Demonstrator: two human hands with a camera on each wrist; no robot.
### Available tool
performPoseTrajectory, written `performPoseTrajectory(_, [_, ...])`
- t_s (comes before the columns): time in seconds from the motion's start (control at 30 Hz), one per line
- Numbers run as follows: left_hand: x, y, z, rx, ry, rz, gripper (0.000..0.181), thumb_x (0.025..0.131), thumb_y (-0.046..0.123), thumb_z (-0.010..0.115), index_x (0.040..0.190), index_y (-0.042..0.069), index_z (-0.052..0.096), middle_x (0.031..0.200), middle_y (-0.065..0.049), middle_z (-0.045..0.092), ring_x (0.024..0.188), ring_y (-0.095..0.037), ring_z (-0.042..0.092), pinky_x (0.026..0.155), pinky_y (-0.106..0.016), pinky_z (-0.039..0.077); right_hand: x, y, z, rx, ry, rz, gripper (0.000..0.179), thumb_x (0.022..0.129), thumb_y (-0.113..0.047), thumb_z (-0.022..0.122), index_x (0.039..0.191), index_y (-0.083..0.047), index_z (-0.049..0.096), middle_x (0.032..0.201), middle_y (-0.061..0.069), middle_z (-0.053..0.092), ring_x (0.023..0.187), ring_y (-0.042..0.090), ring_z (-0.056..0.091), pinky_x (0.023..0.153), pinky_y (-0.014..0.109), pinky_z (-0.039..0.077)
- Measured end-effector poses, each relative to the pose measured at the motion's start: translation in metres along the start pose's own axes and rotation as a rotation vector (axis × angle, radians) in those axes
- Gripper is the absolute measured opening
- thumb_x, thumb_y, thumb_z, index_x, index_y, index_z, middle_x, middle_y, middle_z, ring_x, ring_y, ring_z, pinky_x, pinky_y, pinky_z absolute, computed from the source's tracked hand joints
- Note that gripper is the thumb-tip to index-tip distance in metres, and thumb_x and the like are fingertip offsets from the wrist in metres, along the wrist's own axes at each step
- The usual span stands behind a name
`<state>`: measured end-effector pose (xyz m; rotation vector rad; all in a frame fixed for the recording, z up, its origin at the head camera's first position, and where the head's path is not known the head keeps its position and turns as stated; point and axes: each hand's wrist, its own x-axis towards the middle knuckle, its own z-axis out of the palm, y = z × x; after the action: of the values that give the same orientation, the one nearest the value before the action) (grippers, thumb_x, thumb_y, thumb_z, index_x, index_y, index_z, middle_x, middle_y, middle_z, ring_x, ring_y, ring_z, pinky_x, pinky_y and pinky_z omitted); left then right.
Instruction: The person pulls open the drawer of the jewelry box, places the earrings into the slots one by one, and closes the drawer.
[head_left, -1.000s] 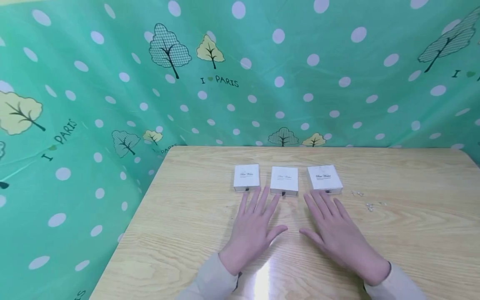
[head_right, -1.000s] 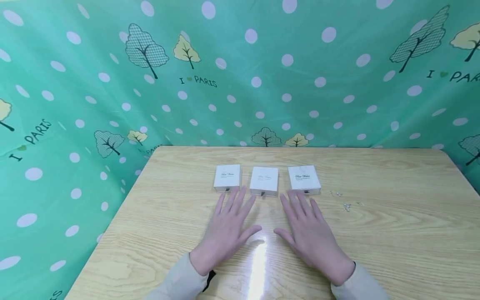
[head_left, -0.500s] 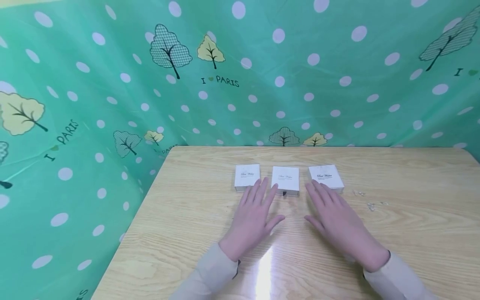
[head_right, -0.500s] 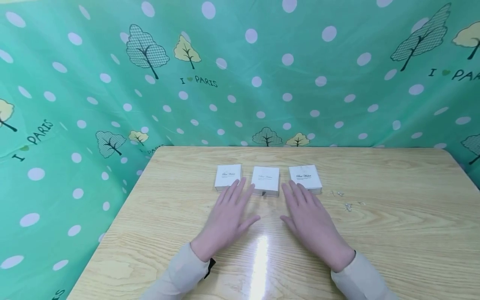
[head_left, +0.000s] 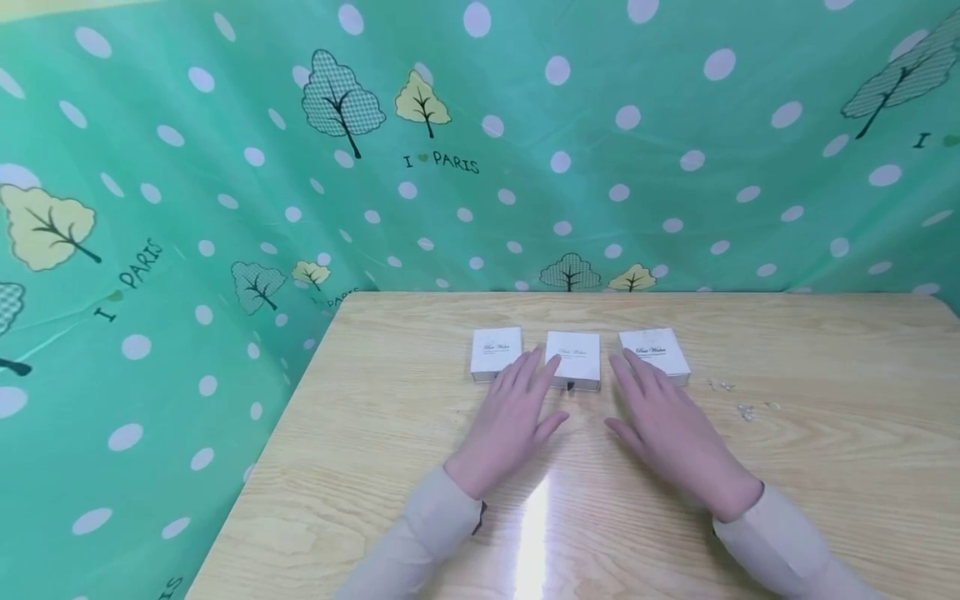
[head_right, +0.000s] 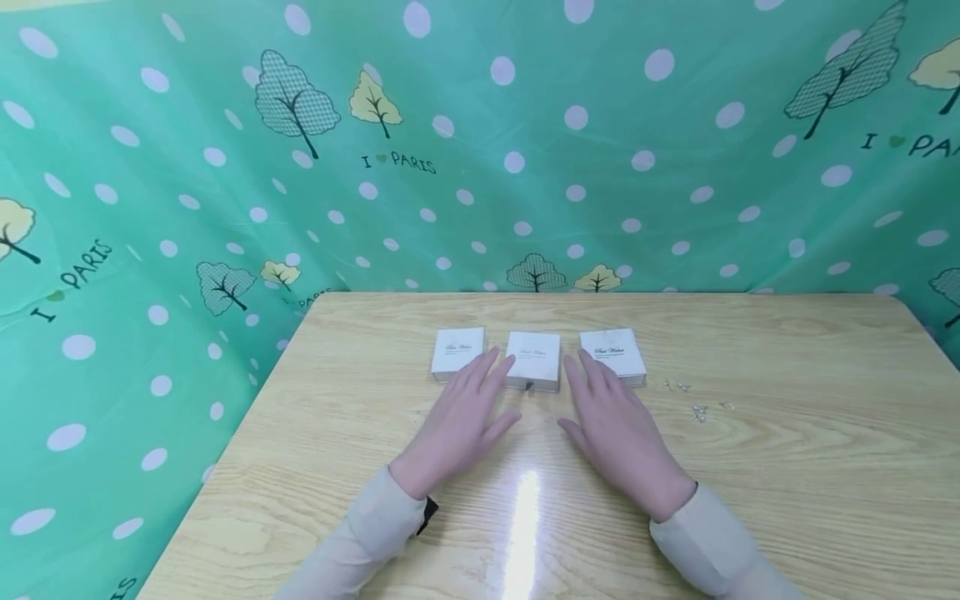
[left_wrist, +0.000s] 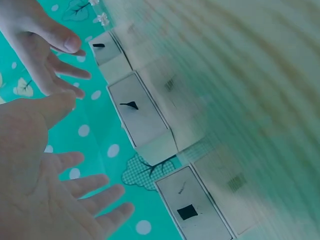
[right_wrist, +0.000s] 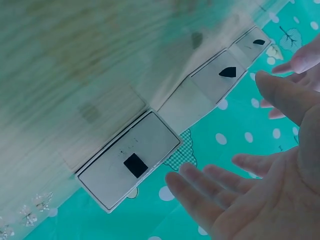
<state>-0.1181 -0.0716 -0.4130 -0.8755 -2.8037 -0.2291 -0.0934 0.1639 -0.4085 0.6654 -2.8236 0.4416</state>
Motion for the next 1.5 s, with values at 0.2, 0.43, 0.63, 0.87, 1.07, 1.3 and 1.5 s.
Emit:
performPoseTrajectory(0.2, [0.007, -0.005, 0.003, -0.11, -0.023, -0.013, 0.072, 0.099, 0.042, 0.056, 0.156, 0.01, 0.026, 0.16, -0.019, 0.026, 0.146, -0.035, 0.031, 0.118, -0.049, 0.031, 0.004, -0.003, 0.001, 0.031, -0.035, 0.022, 0.083, 0.092, -0.028, 0.069, 0.153, 0.004, 0.022, 0.155, 0.031, 0.028, 0.136, 0.049, 0.038, 0.107, 0.061, 0.039])
performPoseTrajectory(0.43, [0.017, -0.01, 0.004, -0.172, -0.057, -0.054, 0.071, 0.099, 0.04, 0.058, 0.156, 0.011, 0.027, 0.162, -0.016, 0.024, 0.146, -0.034, 0.031, 0.12, -0.046, 0.028, 0.013, -0.002, 0.003, 0.046, -0.015, 0.017, 0.083, 0.092, -0.027, 0.071, 0.152, 0.005, 0.024, 0.154, 0.033, 0.027, 0.134, 0.05, 0.04, 0.105, 0.061, 0.042])
performPoseTrajectory(0.63, [0.025, -0.011, 0.003, -0.19, -0.071, -0.047, 0.071, 0.098, 0.038, 0.06, 0.156, 0.011, 0.028, 0.162, -0.017, 0.024, 0.147, -0.033, 0.03, 0.12, -0.046, 0.028, 0.019, -0.002, 0.006, 0.056, -0.037, 0.033, 0.083, 0.092, -0.026, 0.07, 0.152, 0.006, 0.023, 0.154, 0.035, 0.026, 0.134, 0.052, 0.039, 0.104, 0.062, 0.043])
performPoseTrajectory(0.87, [0.035, -0.016, 0.006, -0.164, -0.092, -0.06, 0.071, 0.097, 0.036, 0.062, 0.155, 0.009, 0.03, 0.16, -0.017, 0.026, 0.146, -0.03, 0.031, 0.12, -0.041, 0.029, 0.028, -0.002, 0.008, 0.066, -0.066, 0.052, 0.081, 0.092, -0.027, 0.07, 0.151, 0.006, 0.025, 0.153, 0.034, 0.027, 0.136, 0.052, 0.037, 0.103, 0.062, 0.043])
performPoseTrajectory(1.07, [0.042, -0.019, 0.006, -0.24, -0.121, -0.094, 0.073, 0.095, 0.033, 0.065, 0.154, 0.009, 0.03, 0.161, -0.017, 0.023, 0.148, -0.03, 0.027, 0.116, -0.04, 0.035, 0.035, -0.005, 0.008, 0.061, -0.073, 0.048, 0.077, 0.091, -0.025, 0.071, 0.149, 0.007, 0.031, 0.153, 0.034, 0.028, 0.135, 0.053, 0.038, 0.1, 0.061, 0.046])
performPoseTrajectory(1.3, [0.047, -0.022, 0.009, -0.294, -0.12, -0.111, 0.072, 0.094, 0.031, 0.066, 0.154, 0.01, 0.032, 0.164, -0.012, 0.019, 0.149, -0.027, 0.025, 0.112, -0.039, 0.04, 0.042, -0.01, 0.008, 0.064, -0.071, 0.038, 0.073, 0.092, -0.023, 0.07, 0.147, 0.008, 0.033, 0.151, 0.035, 0.03, 0.135, 0.052, 0.039, 0.1, 0.059, 0.047])
performPoseTrajectory(1.5, [0.055, -0.025, 0.01, -0.286, -0.129, -0.106, 0.071, 0.094, 0.03, 0.067, 0.153, 0.011, 0.034, 0.164, -0.01, 0.018, 0.149, -0.026, 0.025, 0.113, -0.039, 0.04, 0.048, -0.009, 0.011, 0.061, -0.091, 0.042, 0.072, 0.093, -0.023, 0.068, 0.147, 0.009, 0.033, 0.15, 0.036, 0.031, 0.136, 0.052, 0.037, 0.107, 0.061, 0.04])
